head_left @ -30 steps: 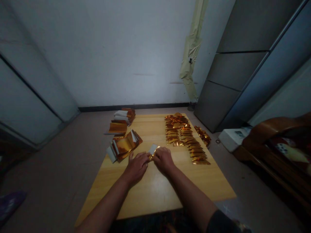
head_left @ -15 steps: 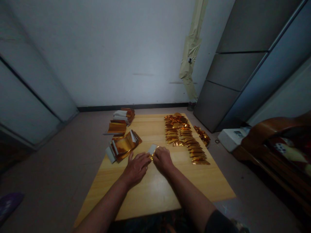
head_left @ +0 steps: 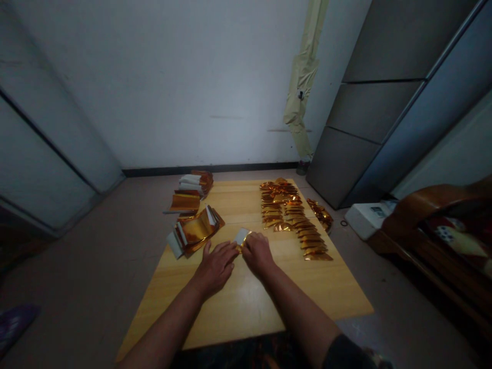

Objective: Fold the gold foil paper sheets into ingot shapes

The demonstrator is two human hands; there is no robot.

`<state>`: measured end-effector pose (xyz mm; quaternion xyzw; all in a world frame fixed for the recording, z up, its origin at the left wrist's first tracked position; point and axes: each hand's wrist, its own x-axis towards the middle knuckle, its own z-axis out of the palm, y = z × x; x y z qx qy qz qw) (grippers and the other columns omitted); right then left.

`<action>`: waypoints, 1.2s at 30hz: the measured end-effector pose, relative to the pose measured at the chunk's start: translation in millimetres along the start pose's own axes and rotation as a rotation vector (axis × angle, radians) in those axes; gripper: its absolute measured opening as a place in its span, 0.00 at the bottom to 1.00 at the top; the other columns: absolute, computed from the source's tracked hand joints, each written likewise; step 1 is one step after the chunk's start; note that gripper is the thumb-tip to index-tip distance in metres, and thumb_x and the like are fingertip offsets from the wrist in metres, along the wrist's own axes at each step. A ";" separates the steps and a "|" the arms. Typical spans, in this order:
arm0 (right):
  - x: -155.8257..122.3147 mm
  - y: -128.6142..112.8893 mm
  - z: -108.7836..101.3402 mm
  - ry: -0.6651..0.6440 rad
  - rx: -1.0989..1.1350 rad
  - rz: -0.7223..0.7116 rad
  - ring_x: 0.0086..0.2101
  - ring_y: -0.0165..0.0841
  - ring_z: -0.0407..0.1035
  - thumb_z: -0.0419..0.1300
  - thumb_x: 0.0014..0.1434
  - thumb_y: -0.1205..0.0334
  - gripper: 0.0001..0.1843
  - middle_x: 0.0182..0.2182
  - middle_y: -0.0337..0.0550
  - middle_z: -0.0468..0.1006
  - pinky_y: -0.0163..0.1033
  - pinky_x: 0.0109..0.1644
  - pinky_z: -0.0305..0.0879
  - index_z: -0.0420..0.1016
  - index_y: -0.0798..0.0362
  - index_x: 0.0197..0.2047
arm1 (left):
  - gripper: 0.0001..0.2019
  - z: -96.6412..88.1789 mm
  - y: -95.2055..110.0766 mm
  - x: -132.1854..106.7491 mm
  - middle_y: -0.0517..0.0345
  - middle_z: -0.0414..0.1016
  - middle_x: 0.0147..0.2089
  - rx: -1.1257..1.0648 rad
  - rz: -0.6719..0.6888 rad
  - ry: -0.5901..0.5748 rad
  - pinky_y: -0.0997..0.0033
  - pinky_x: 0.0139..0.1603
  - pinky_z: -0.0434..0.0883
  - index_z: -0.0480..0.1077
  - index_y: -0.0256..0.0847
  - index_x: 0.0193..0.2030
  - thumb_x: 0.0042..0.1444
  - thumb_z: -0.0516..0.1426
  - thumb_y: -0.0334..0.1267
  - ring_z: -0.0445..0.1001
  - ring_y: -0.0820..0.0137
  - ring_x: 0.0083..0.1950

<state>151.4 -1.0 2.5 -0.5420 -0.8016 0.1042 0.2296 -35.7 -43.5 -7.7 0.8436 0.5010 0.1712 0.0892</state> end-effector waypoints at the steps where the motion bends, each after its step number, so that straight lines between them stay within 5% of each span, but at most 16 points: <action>1: 0.1 -0.2 -0.2 0.000 -0.003 -0.001 0.38 0.33 0.60 0.58 0.60 0.65 0.05 0.35 0.40 0.73 0.38 0.39 0.46 0.69 0.53 0.31 | 0.21 -0.1 0.1 0.0 0.55 0.66 0.66 0.000 -0.003 -0.003 0.33 0.67 0.39 0.65 0.51 0.58 0.58 0.51 0.34 0.61 0.57 0.66; 27: 2.7 2.1 0.5 0.004 0.100 0.033 0.36 0.32 0.59 0.60 0.56 0.67 0.04 0.32 0.38 0.70 0.37 0.39 0.46 0.69 0.53 0.30 | 0.21 -8.3 7.4 0.2 0.56 0.63 0.67 0.032 -0.013 -0.060 0.33 0.67 0.42 0.66 0.54 0.59 0.58 0.52 0.34 0.59 0.58 0.68; 36: 4.9 6.8 0.1 -0.031 0.094 0.022 0.35 0.33 0.59 0.53 0.53 0.75 0.10 0.32 0.40 0.71 0.36 0.38 0.47 0.72 0.53 0.31 | 0.22 -4.1 7.5 0.5 0.56 0.63 0.67 0.015 -0.037 -0.055 0.33 0.68 0.42 0.67 0.52 0.58 0.56 0.53 0.34 0.59 0.57 0.68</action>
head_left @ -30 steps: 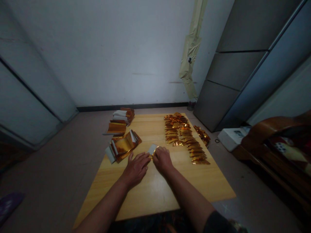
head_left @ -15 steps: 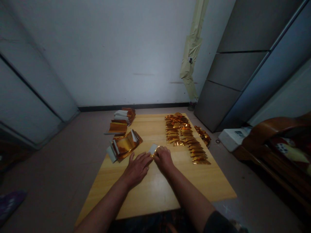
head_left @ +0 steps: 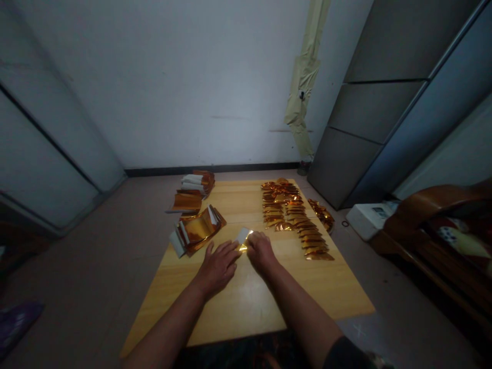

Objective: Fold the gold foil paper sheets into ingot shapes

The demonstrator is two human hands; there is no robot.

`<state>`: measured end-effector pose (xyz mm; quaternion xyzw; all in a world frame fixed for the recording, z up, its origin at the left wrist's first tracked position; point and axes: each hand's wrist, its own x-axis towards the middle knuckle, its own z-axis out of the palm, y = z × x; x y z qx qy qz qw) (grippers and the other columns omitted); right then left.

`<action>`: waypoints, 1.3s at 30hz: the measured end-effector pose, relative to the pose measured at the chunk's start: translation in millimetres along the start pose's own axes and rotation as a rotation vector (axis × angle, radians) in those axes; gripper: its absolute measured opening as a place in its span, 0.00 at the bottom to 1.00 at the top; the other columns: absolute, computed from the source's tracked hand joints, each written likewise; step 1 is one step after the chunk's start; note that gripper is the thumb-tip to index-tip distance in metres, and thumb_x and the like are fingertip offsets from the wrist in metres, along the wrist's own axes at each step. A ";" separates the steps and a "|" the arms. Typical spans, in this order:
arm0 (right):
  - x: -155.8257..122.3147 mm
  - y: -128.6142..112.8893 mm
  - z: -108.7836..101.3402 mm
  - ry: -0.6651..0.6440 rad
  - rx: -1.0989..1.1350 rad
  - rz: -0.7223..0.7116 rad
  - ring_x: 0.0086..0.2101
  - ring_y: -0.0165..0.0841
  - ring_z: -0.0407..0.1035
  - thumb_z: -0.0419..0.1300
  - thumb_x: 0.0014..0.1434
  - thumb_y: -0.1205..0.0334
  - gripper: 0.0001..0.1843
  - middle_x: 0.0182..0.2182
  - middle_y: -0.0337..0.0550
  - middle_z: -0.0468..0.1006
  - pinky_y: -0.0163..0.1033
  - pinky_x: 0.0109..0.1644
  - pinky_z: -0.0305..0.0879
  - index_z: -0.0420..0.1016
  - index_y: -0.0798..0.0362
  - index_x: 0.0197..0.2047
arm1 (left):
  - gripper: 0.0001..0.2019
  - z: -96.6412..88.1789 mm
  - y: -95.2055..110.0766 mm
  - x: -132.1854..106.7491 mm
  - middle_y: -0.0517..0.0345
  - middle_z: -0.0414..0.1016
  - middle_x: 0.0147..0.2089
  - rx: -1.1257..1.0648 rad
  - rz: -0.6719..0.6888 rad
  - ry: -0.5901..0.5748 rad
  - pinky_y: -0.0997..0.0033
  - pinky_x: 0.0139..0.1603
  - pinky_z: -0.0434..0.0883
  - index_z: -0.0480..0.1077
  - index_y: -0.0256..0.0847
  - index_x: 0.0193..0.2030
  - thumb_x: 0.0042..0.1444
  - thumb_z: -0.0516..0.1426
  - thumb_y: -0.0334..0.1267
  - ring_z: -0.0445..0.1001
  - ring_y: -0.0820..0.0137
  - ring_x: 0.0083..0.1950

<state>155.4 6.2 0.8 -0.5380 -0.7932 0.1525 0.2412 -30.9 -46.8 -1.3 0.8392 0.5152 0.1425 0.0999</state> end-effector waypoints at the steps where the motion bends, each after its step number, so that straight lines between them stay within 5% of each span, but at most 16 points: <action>1: 0.0 0.8 -0.2 0.000 0.010 -0.005 0.35 0.33 0.59 0.53 0.52 0.76 0.10 0.32 0.40 0.71 0.36 0.38 0.47 0.72 0.53 0.31 | 0.22 0.0 0.0 0.2 0.55 0.64 0.67 -0.003 0.003 0.003 0.33 0.68 0.42 0.67 0.52 0.58 0.56 0.53 0.34 0.59 0.57 0.68; 13: -0.9 1.3 -1.9 -0.008 0.101 0.007 0.36 0.32 0.60 0.61 0.52 0.68 0.03 0.32 0.37 0.71 0.35 0.40 0.49 0.71 0.53 0.30 | 0.22 -0.3 0.1 0.3 0.56 0.64 0.67 -0.010 0.004 0.025 0.34 0.68 0.44 0.67 0.53 0.57 0.55 0.53 0.34 0.59 0.57 0.68; 28: -3.0 3.8 -8.2 0.026 0.264 -0.021 0.37 0.31 0.63 0.50 0.43 0.79 0.16 0.32 0.38 0.74 0.34 0.42 0.54 0.72 0.52 0.29 | 0.20 -2.3 0.7 0.6 0.56 0.65 0.67 -0.013 -0.010 0.009 0.34 0.67 0.46 0.69 0.52 0.55 0.55 0.53 0.35 0.60 0.56 0.67; 34: -2.1 -1.6 -7.1 0.021 0.197 0.022 0.37 0.32 0.63 0.57 0.48 0.74 0.08 0.32 0.39 0.73 0.35 0.42 0.53 0.72 0.52 0.30 | 0.21 -5.5 3.9 2.2 0.56 0.63 0.68 -0.023 -0.021 -0.017 0.32 0.65 0.46 0.68 0.52 0.56 0.55 0.53 0.34 0.59 0.55 0.68; 39: -4.6 1.4 -7.4 0.008 0.090 -0.041 0.40 0.34 0.62 0.55 0.53 0.75 0.11 0.37 0.42 0.75 0.36 0.45 0.54 0.74 0.52 0.33 | 0.16 -2.3 3.1 6.0 0.56 0.67 0.65 -0.020 -0.031 0.053 0.32 0.65 0.45 0.69 0.51 0.52 0.57 0.53 0.36 0.61 0.56 0.66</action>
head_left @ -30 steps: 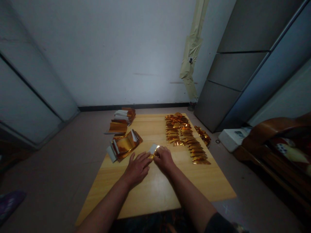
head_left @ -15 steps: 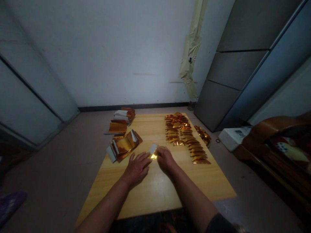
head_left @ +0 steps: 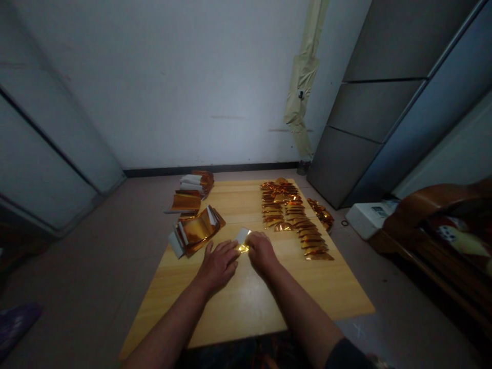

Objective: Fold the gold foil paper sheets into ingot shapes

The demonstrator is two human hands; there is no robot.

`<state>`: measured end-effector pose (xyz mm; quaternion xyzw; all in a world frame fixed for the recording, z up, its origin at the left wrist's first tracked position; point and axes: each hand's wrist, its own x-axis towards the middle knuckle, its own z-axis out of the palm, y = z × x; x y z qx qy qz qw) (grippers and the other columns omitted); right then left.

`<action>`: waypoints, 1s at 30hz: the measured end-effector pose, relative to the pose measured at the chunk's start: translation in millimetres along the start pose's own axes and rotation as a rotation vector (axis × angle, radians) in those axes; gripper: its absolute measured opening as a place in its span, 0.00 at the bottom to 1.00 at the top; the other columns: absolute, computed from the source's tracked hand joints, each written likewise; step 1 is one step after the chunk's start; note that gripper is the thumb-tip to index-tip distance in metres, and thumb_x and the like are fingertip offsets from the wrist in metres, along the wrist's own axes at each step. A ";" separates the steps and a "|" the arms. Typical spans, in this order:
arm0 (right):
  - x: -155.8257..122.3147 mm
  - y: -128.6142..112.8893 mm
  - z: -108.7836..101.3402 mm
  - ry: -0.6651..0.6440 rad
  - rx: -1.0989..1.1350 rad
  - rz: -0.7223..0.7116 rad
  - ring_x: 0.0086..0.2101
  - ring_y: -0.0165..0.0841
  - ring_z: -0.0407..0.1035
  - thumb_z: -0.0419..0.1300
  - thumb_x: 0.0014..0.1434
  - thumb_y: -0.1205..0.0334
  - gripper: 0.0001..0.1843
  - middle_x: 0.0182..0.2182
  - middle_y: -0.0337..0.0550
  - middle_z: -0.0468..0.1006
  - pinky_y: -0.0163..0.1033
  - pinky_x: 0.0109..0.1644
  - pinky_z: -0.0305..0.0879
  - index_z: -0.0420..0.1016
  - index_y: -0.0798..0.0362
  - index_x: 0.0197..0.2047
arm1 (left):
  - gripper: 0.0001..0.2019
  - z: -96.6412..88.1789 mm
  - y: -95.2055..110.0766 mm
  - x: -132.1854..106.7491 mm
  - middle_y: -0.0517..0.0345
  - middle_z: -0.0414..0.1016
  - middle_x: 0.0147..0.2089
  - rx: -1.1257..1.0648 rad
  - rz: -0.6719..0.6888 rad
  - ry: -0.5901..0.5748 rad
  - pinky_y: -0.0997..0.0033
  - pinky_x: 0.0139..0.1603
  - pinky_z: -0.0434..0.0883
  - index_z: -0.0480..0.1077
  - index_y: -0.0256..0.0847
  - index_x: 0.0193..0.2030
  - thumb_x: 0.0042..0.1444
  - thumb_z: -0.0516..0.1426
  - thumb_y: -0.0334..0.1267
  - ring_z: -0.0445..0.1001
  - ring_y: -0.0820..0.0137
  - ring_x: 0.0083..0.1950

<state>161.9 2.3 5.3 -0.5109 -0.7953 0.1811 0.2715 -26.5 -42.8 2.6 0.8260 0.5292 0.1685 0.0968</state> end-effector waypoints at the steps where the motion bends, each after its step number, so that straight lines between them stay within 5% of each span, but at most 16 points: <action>1: -1.8 0.1 -1.9 -0.003 -0.028 -0.029 0.41 0.34 0.62 0.55 0.55 0.74 0.10 0.39 0.43 0.75 0.37 0.46 0.54 0.75 0.52 0.34 | 0.15 0.4 -0.6 1.4 0.56 0.68 0.64 0.007 -0.002 0.018 0.32 0.65 0.45 0.70 0.51 0.51 0.58 0.53 0.37 0.62 0.56 0.66; 12: -27.3 -21.6 -12.6 -0.156 -0.281 -0.115 0.38 0.35 0.64 0.56 0.62 0.67 0.07 0.34 0.44 0.77 0.39 0.41 0.51 0.75 0.52 0.33 | 0.13 2.1 3.7 21.1 0.53 0.77 0.54 0.112 -0.083 0.184 0.37 0.67 0.46 0.70 0.46 0.51 0.62 0.51 0.37 0.69 0.58 0.60; 20: -26.7 -1.9 -22.7 -0.127 -0.169 -0.150 0.41 0.33 0.64 0.59 0.62 0.66 0.05 0.40 0.40 0.77 0.37 0.43 0.52 0.76 0.51 0.37 | 0.14 10.2 5.4 22.6 0.52 0.78 0.53 0.156 -0.082 0.243 0.36 0.65 0.49 0.70 0.46 0.53 0.63 0.51 0.36 0.70 0.56 0.60; 30: -18.7 4.4 -23.0 -0.154 -0.293 -0.223 0.41 0.34 0.62 0.60 0.63 0.60 0.07 0.38 0.40 0.77 0.40 0.41 0.49 0.77 0.50 0.35 | 0.11 12.1 2.3 22.5 0.55 0.76 0.56 0.162 -0.046 0.230 0.35 0.65 0.47 0.72 0.48 0.47 0.62 0.52 0.33 0.69 0.57 0.61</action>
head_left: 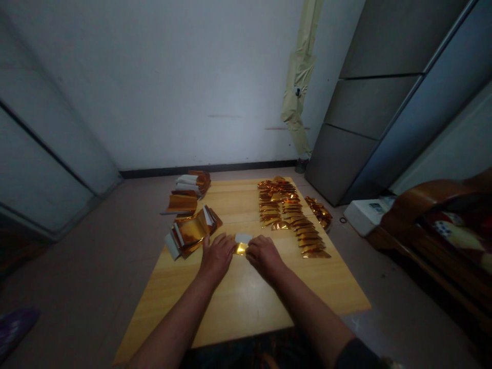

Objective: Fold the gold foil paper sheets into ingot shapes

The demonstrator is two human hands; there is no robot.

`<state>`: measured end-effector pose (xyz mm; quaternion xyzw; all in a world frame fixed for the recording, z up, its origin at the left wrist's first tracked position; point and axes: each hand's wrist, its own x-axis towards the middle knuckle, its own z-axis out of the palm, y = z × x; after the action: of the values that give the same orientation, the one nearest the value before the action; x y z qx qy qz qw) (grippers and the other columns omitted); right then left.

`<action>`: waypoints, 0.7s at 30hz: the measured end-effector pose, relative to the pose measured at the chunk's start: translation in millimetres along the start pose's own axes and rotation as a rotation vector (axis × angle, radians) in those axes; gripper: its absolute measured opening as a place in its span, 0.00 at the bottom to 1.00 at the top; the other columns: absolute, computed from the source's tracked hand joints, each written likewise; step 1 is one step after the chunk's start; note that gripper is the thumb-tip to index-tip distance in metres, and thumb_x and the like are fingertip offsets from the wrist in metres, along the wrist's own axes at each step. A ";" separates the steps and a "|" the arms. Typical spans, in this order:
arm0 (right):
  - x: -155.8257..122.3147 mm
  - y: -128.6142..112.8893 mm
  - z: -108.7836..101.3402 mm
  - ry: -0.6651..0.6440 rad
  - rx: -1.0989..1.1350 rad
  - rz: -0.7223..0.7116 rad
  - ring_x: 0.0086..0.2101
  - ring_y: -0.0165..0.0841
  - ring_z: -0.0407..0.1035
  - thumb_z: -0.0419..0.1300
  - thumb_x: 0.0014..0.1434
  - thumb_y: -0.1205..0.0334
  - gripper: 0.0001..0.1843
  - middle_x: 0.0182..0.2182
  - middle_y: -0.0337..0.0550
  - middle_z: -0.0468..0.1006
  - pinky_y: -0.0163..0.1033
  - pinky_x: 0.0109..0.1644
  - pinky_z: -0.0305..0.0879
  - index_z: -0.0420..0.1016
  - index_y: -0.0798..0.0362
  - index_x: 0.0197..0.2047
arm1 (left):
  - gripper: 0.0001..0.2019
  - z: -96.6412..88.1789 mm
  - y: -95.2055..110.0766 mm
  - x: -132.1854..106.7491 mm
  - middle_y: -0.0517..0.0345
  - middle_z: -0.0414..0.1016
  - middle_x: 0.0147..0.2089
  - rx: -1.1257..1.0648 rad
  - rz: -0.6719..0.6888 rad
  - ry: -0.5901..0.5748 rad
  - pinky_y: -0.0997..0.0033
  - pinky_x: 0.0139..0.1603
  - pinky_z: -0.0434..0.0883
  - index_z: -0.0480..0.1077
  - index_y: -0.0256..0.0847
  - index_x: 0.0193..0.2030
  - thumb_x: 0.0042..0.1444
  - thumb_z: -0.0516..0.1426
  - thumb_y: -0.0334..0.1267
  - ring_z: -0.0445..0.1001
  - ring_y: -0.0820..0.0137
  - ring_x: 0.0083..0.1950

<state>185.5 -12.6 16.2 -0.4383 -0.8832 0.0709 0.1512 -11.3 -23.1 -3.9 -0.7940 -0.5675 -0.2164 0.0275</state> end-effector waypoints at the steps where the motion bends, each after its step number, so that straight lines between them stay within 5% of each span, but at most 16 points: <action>1: 1.2 -0.2 0.9 -0.002 -0.029 -0.014 0.40 0.34 0.62 0.59 0.63 0.60 0.08 0.37 0.41 0.76 0.40 0.40 0.49 0.77 0.51 0.34 | 0.11 0.0 0.3 -0.5 0.55 0.76 0.56 0.001 -0.003 -0.002 0.34 0.65 0.46 0.73 0.48 0.46 0.62 0.52 0.34 0.69 0.57 0.61; 10: 0.8 -2.8 6.3 0.036 -0.173 -0.125 0.38 0.36 0.62 0.56 0.63 0.67 0.08 0.33 0.46 0.76 0.43 0.43 0.49 0.75 0.54 0.33 | 0.11 -5.0 3.6 -4.4 0.54 0.74 0.58 0.013 0.059 0.025 0.40 0.64 0.51 0.73 0.48 0.47 0.63 0.51 0.35 0.66 0.58 0.62; 15: 5.4 -3.9 11.1 0.028 -0.183 -0.178 0.37 0.37 0.62 0.55 0.61 0.69 0.08 0.31 0.47 0.75 0.44 0.44 0.51 0.76 0.55 0.34 | 0.11 -8.1 3.6 -1.5 0.50 0.77 0.51 -0.007 0.119 -0.010 0.56 0.54 0.65 0.73 0.42 0.46 0.60 0.53 0.32 0.71 0.61 0.52; 21: 8.5 0.0 15.2 0.094 -0.210 -0.256 0.37 0.37 0.61 0.54 0.60 0.69 0.09 0.29 0.48 0.73 0.45 0.46 0.50 0.75 0.56 0.33 | 0.10 -11.2 8.7 -1.6 0.50 0.78 0.47 -0.005 0.128 0.019 0.55 0.52 0.64 0.73 0.41 0.45 0.59 0.55 0.36 0.73 0.61 0.47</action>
<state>175.6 -5.7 3.6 -0.3385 -0.9263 -0.0621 0.1536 -7.3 -30.8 7.4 -0.8267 -0.5147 -0.2230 0.0447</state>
